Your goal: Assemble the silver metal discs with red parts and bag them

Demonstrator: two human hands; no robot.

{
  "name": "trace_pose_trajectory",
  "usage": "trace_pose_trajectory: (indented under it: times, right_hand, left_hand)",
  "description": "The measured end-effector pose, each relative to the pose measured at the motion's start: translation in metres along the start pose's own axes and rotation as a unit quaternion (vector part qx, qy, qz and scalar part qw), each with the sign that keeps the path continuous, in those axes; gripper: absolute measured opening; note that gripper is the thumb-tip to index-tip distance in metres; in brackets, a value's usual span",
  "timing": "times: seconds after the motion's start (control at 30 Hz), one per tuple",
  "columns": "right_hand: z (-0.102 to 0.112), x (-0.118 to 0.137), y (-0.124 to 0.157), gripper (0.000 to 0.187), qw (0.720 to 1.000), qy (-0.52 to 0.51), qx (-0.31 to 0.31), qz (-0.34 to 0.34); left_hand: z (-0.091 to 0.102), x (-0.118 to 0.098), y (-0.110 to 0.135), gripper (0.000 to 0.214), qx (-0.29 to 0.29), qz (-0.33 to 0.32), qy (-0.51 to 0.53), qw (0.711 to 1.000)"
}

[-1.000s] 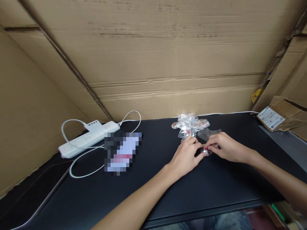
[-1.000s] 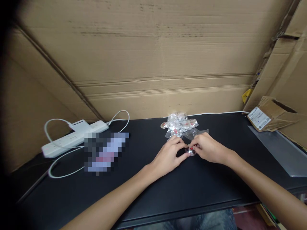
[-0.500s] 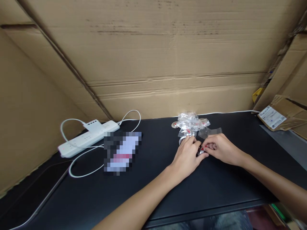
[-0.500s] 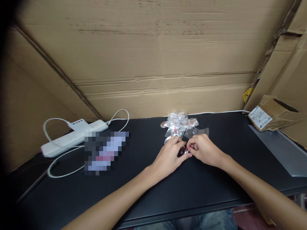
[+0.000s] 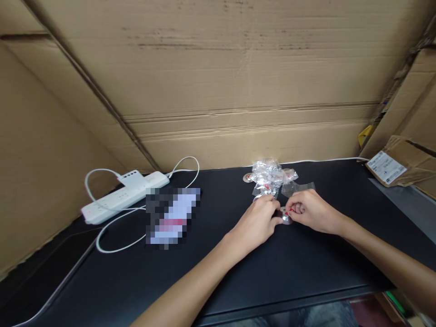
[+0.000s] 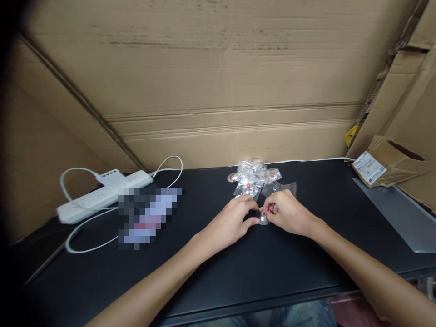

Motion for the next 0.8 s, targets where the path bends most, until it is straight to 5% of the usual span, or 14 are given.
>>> trace_pose_trajectory:
  times: [0.27, 0.5, 0.7, 0.8]
  right_hand:
    - [-0.008, -0.003, -0.006, 0.012, 0.997, -0.066, 0.025, -0.023]
    - [-0.009, 0.018, -0.008, 0.015, 0.999, 0.003, 0.029, 0.019]
    - [-0.003, 0.012, -0.002, 0.005, 0.998, 0.039, 0.04, 0.001]
    - [-0.001, 0.007, 0.006, 0.025, 0.997, 0.075, 0.032, 0.007]
  left_hand:
    - [-0.001, 0.005, 0.001, 0.011, -0.028, -0.015, 0.032, 0.999]
    - [-0.001, 0.005, 0.0, 0.011, -0.028, -0.016, 0.029, 0.999]
    - [0.0, 0.007, -0.001, 0.013, -0.022, 0.004, 0.024, 0.999]
    - [0.002, 0.005, -0.002, 0.015, -0.018, 0.02, 0.017, 1.0]
Point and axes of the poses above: each hand's wrist, its own y-axis away from the middle knuckle, its own z-axis out of the back of the hand, x = y × z, the point moved 8 cm from there along -y, towards the middle knuckle, and after that the axes turned 3 degrees about z, right-handed, at the moved point
